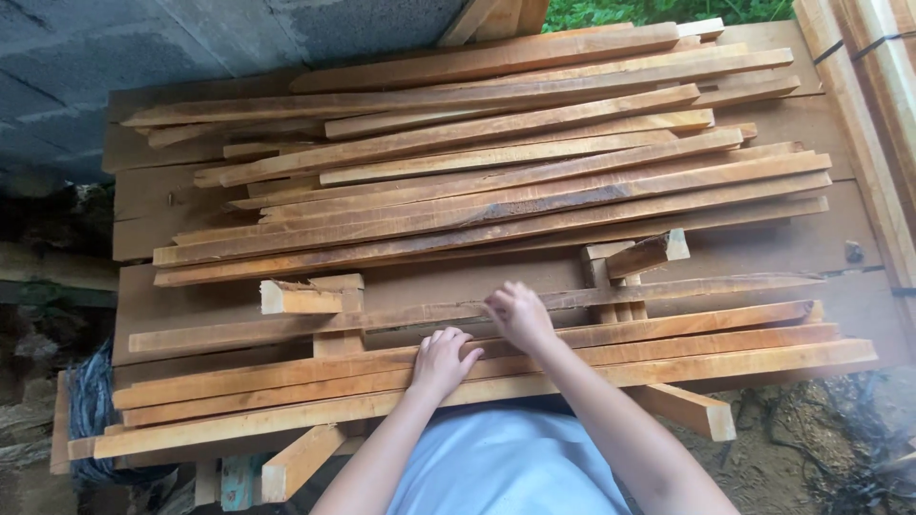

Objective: Organizing wood strips into bundles and securing them with plastic cable ties.

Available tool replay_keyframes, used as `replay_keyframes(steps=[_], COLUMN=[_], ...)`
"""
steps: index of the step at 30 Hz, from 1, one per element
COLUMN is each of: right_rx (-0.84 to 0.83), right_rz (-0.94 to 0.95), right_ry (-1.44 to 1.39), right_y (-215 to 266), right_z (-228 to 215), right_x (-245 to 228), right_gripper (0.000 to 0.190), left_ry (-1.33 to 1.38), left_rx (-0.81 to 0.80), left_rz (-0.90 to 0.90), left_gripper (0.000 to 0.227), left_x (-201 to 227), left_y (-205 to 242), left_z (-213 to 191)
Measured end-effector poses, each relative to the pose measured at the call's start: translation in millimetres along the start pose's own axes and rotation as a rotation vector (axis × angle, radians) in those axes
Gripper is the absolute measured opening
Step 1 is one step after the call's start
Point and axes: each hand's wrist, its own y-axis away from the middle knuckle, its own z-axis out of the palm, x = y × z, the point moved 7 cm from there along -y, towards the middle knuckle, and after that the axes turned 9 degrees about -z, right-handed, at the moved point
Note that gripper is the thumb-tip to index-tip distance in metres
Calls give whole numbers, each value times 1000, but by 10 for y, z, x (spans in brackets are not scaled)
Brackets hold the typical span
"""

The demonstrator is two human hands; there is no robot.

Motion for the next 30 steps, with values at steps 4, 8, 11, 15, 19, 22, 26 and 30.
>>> replay_keyframes(steps=[4,8,11,15,19,22,26,30], right_rx=[-302,-630,-779,-853,-893,-873,-636,-39], right_rz=[156,326,412,408,407,401,340,259], right_ry=[-123,11,-14,-60,-59,-80,-398,-693], right_y=[423,340,274,324,351,325,43,-668], right_z=[-394,-527,-724,-717,-728,-544,-640,-827], right_x=[-480,-585,-693,-729,-752,-597,-539,-90], right_gripper=[40,85,105,108,107,103,53,26], left_ry=[69,5,-87,-137,-171,-155,-173,122], left_rx=[64,-58,-202,-303,-324,-357,-485,-567], left_rz=[-63,-194,-254,-259,-261,-292,-250,-218], left_gripper=[36,42,59,65,62,56,49,41], left_x=[-35,-205,-190,-118,-118,-186,-210,508], left_y=[36,-102,-126,-56,-156,-331,-578,-585], left_z=[-105,-31,-160,-220,-221,-123,18,-1241])
